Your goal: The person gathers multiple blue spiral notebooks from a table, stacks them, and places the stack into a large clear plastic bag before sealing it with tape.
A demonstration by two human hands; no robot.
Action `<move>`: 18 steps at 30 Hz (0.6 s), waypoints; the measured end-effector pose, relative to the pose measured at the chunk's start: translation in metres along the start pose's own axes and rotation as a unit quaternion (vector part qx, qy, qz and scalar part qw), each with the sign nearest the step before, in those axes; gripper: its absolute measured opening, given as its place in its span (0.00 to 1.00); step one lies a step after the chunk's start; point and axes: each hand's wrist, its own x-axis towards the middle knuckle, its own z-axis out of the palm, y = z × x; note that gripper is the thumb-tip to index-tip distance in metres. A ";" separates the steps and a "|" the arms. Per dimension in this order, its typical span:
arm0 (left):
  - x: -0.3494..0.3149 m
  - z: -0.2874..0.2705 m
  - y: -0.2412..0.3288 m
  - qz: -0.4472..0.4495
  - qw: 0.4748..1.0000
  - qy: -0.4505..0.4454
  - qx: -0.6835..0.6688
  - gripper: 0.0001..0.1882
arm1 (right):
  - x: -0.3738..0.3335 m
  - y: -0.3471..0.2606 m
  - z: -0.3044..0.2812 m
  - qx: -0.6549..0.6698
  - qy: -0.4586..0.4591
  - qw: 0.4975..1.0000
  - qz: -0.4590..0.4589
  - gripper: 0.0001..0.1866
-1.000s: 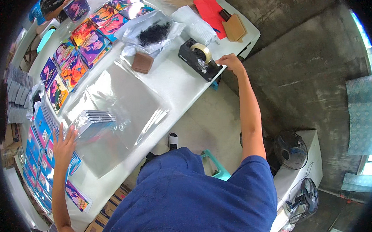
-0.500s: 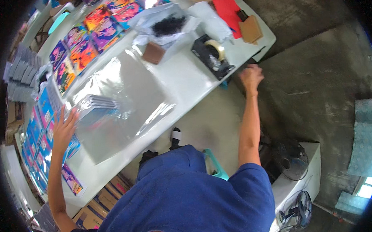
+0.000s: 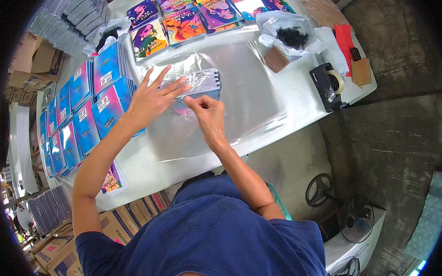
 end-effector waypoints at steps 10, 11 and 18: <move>-0.002 0.003 -0.011 0.013 1.000 -0.009 -0.021 0.32 | -0.023 0.022 -0.017 0.026 0.053 0.998 0.000 0.14; -0.002 0.001 -0.012 0.016 1.000 -0.010 -0.007 0.32 | -0.025 -0.003 -0.009 0.043 0.031 0.998 -0.021 0.13; 0.004 0.001 -0.010 0.014 0.999 -0.009 -0.042 0.31 | 0.008 0.025 0.018 -0.032 0.062 0.997 -0.045 0.14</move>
